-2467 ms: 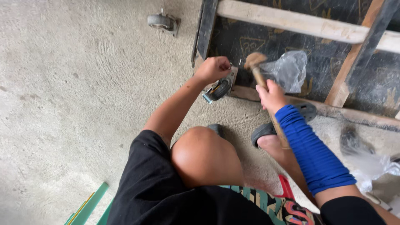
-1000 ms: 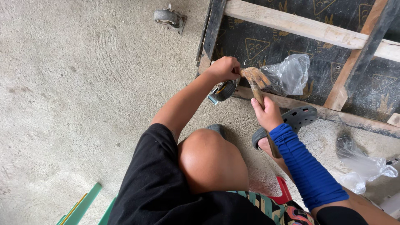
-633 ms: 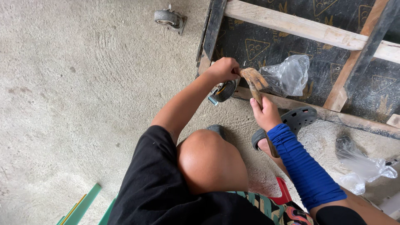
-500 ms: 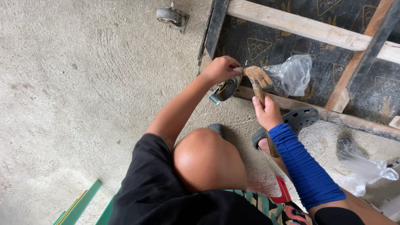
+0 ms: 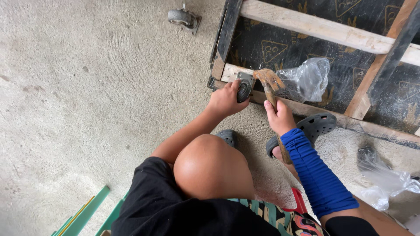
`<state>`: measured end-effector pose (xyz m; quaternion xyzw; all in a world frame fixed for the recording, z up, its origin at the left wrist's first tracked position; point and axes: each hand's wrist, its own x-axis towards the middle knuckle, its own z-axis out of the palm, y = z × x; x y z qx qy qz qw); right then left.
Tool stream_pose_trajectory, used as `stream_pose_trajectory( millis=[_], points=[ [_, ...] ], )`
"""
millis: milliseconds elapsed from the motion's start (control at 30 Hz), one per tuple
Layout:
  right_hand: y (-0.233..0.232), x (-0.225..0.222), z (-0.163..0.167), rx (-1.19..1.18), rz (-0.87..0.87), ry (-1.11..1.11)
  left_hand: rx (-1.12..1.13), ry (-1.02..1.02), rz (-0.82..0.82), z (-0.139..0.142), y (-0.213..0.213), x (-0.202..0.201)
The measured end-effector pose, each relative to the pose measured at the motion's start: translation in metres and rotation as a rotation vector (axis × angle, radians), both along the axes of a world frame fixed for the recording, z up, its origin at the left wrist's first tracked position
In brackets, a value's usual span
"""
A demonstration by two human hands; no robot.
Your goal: The person is installing caster wheels onto a wooden frame. They use a hammer to drive nails through the wheel's mounting plate into the wood, securing it in place.
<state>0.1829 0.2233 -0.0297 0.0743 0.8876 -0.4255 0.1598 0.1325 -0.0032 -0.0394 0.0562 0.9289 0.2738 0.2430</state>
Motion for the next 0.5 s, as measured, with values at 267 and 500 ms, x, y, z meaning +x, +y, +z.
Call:
stream_pose_trajectory(
  millis=[267, 500],
  points=[
    [0.006, 0.007, 0.019, -0.114, -0.045, -0.074, -0.031, 0.029, -0.003, -0.018, 0.003, -0.002],
    [0.0, 0.003, 0.014, 0.039, 0.081, 0.046, -0.082, -0.034, -0.048, -0.012, 0.002, -0.007]
  ],
)
